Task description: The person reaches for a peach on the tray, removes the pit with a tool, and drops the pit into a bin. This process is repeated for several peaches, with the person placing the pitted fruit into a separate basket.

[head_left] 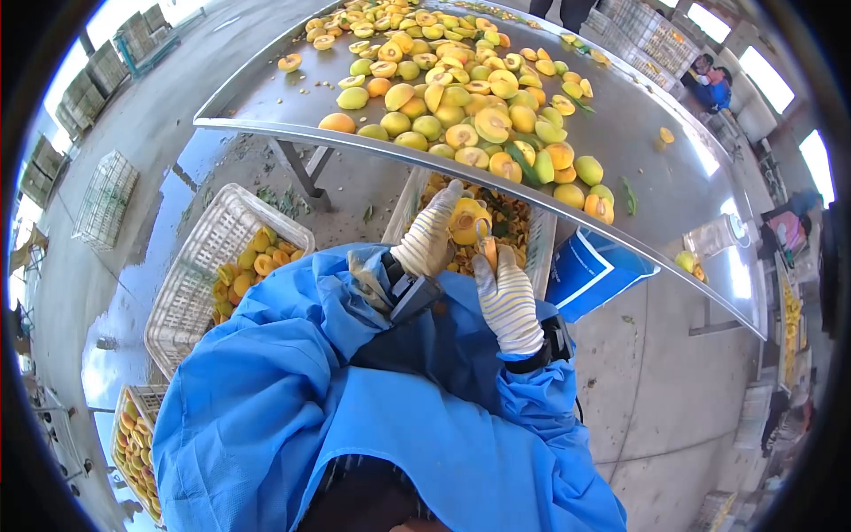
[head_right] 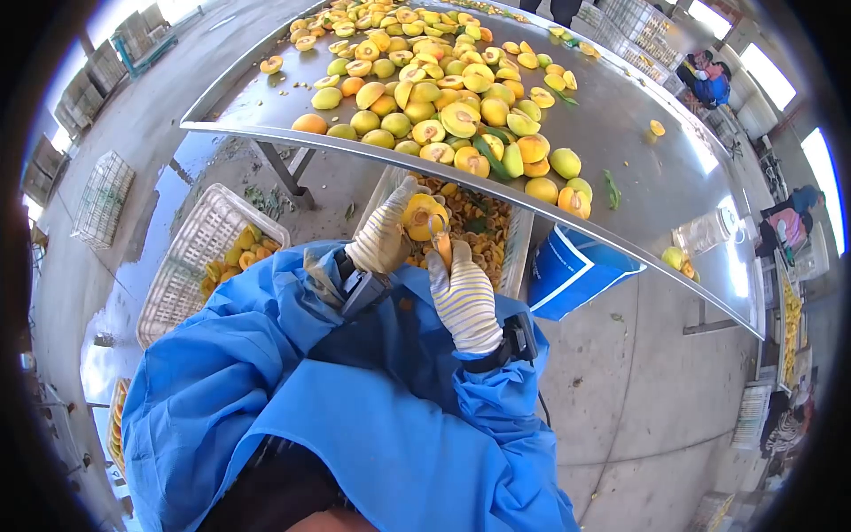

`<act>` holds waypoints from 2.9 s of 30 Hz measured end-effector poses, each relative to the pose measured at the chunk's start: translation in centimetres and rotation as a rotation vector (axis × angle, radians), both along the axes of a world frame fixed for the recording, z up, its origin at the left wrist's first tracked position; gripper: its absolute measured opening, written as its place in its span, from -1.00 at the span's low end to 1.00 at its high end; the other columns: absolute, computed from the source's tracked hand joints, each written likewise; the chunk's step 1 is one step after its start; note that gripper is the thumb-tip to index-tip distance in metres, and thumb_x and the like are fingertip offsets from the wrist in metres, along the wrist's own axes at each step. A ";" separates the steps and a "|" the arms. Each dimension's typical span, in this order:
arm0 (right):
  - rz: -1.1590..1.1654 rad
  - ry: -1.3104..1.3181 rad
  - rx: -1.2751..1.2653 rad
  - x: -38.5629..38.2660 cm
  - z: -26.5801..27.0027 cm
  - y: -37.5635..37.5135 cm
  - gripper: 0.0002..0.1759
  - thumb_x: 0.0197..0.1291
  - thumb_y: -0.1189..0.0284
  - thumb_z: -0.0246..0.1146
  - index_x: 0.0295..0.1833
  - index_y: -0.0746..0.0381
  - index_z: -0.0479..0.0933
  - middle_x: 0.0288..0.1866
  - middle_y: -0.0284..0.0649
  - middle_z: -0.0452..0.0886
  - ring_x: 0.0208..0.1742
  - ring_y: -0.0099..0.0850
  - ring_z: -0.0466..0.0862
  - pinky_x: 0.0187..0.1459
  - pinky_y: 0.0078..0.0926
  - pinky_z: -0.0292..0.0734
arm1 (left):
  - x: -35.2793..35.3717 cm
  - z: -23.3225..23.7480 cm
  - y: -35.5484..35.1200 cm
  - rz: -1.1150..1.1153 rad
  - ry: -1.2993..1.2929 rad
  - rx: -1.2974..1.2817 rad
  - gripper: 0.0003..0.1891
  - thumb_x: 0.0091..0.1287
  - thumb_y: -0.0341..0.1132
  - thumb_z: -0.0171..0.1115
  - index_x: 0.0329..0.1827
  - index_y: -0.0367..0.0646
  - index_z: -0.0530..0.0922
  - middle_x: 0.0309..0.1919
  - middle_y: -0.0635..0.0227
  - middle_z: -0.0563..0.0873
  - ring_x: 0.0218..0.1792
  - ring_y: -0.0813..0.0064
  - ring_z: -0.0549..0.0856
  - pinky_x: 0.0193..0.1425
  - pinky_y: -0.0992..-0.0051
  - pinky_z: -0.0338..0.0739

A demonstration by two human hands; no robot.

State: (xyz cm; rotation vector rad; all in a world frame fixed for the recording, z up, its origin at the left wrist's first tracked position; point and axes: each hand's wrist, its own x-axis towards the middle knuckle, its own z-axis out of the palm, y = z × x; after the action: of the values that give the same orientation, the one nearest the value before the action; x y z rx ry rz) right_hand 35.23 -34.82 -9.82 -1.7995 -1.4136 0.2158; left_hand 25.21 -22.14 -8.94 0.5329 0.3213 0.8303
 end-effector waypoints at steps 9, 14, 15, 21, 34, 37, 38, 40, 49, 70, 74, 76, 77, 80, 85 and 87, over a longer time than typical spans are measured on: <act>-0.064 -0.196 -0.221 -1.2 0.4 0.6 -0.64 0.39 0.21 0.13 0.03 0.31 0.40 -0.34 0.18 0.62 -0.32 0.16 0.64 -0.37 0.02 0.50 | 0.9 -1.8 -0.3 0.074 0.185 0.209 -0.59 0.44 0.06 0.18 -0.01 -0.14 0.54 -0.14 0.20 0.71 -0.23 0.44 0.71 -0.08 0.45 0.65; 0.023 -0.141 -0.228 -1.2 -0.7 0.9 -0.54 0.40 0.15 0.14 0.11 0.36 0.39 -0.34 0.04 0.62 -0.38 -0.05 0.65 -0.35 -0.17 0.53 | 0.5 -2.9 0.5 0.056 0.219 0.288 -0.55 0.42 0.11 0.18 -0.12 -0.18 0.59 -0.19 0.19 0.72 -0.26 0.48 0.70 -0.10 0.49 0.63; 0.067 -0.006 -0.216 -0.7 -2.9 1.2 -0.51 0.40 0.11 0.14 0.11 0.36 0.39 -0.36 -0.01 0.61 -0.38 -0.12 0.65 -0.35 -0.22 0.53 | 0.5 -3.1 0.5 0.051 0.223 0.302 -0.54 0.41 0.11 0.18 -0.13 -0.19 0.60 -0.20 0.19 0.73 -0.26 0.48 0.69 -0.11 0.49 0.63; 0.255 0.840 -0.301 -0.3 1.0 0.4 -0.46 0.34 -0.10 0.17 -0.08 0.21 0.41 -0.56 -0.31 0.44 -0.64 -0.48 0.47 -0.63 -0.49 0.38 | 0.1 -2.1 0.2 0.030 0.241 0.311 -0.53 0.42 0.12 0.17 -0.14 -0.19 0.61 -0.23 0.23 0.73 -0.31 0.49 0.70 -0.15 0.51 0.62; 0.255 1.546 -0.492 -0.9 1.9 -0.3 -0.50 0.35 -0.17 0.11 -0.21 0.09 0.42 -0.65 -0.43 0.34 -0.78 -0.60 0.31 -0.77 -0.62 0.16 | 0.1 -1.1 0.2 -0.104 0.321 0.334 -0.47 0.42 0.20 0.12 -0.16 -0.18 0.57 -0.31 0.20 0.70 -0.37 0.48 0.68 -0.27 0.54 0.60; 0.405 1.730 -0.458 -0.3 1.5 0.0 -0.49 0.33 -0.17 0.14 -0.22 0.09 0.42 -0.64 -0.45 0.35 -0.78 -0.63 0.30 -0.77 -0.65 0.13 | 0.2 -1.0 0.0 -0.104 0.282 0.274 -0.47 0.40 0.21 0.13 -0.14 -0.17 0.55 -0.31 0.19 0.70 -0.37 0.47 0.68 -0.29 0.52 0.59; 0.461 1.785 -0.446 -0.2 1.3 0.0 -0.49 0.33 -0.17 0.14 -0.22 0.09 0.42 -0.64 -0.45 0.35 -0.78 -0.63 0.29 -0.77 -0.65 0.14 | 0.2 -1.0 0.0 -0.096 0.280 0.263 -0.48 0.41 0.20 0.13 -0.15 -0.17 0.55 -0.31 0.19 0.70 -0.37 0.46 0.69 -0.29 0.51 0.60; 0.460 1.815 -0.433 -0.2 0.7 0.0 -0.49 0.35 -0.15 0.13 -0.22 0.11 0.43 -0.64 -0.44 0.35 -0.78 -0.62 0.30 -0.77 -0.63 0.16 | 0.4 -1.3 0.0 -0.083 0.275 0.237 -0.49 0.42 0.19 0.12 -0.17 -0.17 0.56 -0.31 0.19 0.70 -0.37 0.45 0.69 -0.28 0.50 0.62; 0.187 1.016 -0.408 0.1 0.1 -0.1 -0.47 0.40 -0.12 0.06 -0.08 0.18 0.48 -0.64 -0.37 0.37 -0.74 -0.55 0.38 -0.73 -0.53 0.32 | 0.6 -3.2 1.7 -0.196 0.195 0.170 -0.56 0.45 0.07 0.15 -0.12 -0.21 0.58 -0.24 0.21 0.71 -0.18 0.38 0.73 -0.13 0.44 0.69; 0.329 1.700 -0.419 -0.5 0.5 -0.5 -0.46 0.33 -0.19 0.11 -0.19 0.11 0.45 -0.67 -0.46 0.28 -0.79 -0.62 0.26 -0.77 -0.68 0.13 | 1.3 -3.1 0.6 -0.049 0.286 0.230 -0.49 0.40 0.15 0.18 -0.22 -0.22 0.64 -0.34 0.22 0.72 -0.39 0.45 0.70 -0.29 0.47 0.63; 0.321 1.717 -0.394 -0.2 0.9 -0.4 -0.49 0.35 -0.16 0.11 -0.17 0.12 0.44 -0.68 -0.48 0.25 -0.81 -0.65 0.20 -0.78 -0.69 0.09 | 0.9 -1.4 0.8 -0.174 0.246 0.140 -0.47 0.40 0.17 0.17 -0.11 -0.22 0.61 -0.23 0.19 0.72 -0.29 0.43 0.71 -0.17 0.44 0.65; 0.332 1.734 -0.356 0.0 1.1 -0.5 -0.50 0.36 -0.15 0.11 -0.16 0.11 0.44 -0.68 -0.48 0.25 -0.82 -0.66 0.18 -0.79 -0.69 0.08 | 0.6 -1.3 0.8 -0.226 0.198 0.063 -0.45 0.39 0.20 0.16 -0.08 -0.22 0.61 -0.20 0.20 0.71 -0.24 0.42 0.71 -0.12 0.41 0.66; 0.337 1.719 -0.325 0.0 1.4 -0.5 -0.50 0.36 -0.15 0.12 -0.15 0.11 0.44 -0.68 -0.48 0.25 -0.82 -0.66 0.19 -0.79 -0.69 0.09 | 0.6 -1.4 1.1 -0.238 0.161 0.045 -0.43 0.38 0.22 0.15 -0.07 -0.22 0.60 -0.20 0.20 0.71 -0.21 0.41 0.70 -0.10 0.39 0.66; 0.177 1.486 -0.200 0.8 1.2 -0.3 -0.51 0.36 -0.13 0.12 -0.15 0.11 0.46 -0.67 -0.46 0.30 -0.80 -0.63 0.26 -0.78 -0.67 0.18 | 0.7 -3.0 2.4 -0.146 0.154 0.059 -0.46 0.41 0.18 0.15 0.00 -0.20 0.61 -0.14 0.29 0.70 -0.13 0.46 0.68 -0.02 0.45 0.63; -0.175 0.170 -0.055 4.3 -2.0 -0.2 -0.58 0.36 0.04 0.18 -0.03 0.20 0.48 -0.54 -0.06 0.58 -0.61 -0.08 0.56 -0.57 -0.14 0.43 | -0.6 -4.6 4.0 -0.073 0.202 0.202 -0.57 0.46 -0.01 0.19 0.10 -0.22 0.60 -0.11 0.41 0.69 -0.02 0.56 0.61 0.15 0.54 0.47; -0.205 -0.152 -0.209 4.1 -0.8 -1.0 -0.59 0.37 0.18 0.15 0.15 0.25 0.46 -0.37 0.25 0.61 -0.31 0.25 0.60 -0.27 0.13 0.47 | -2.6 -3.6 4.6 -0.005 0.319 0.429 -0.59 0.46 -0.06 0.19 0.12 -0.24 0.58 -0.08 0.37 0.69 -0.04 0.54 0.64 0.13 0.53 0.51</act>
State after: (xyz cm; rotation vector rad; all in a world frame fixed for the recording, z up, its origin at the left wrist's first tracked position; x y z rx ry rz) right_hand 39.33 -35.82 -10.63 -2.1577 -1.3370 0.1250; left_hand 22.62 -17.51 -12.51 1.0728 0.4356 0.8118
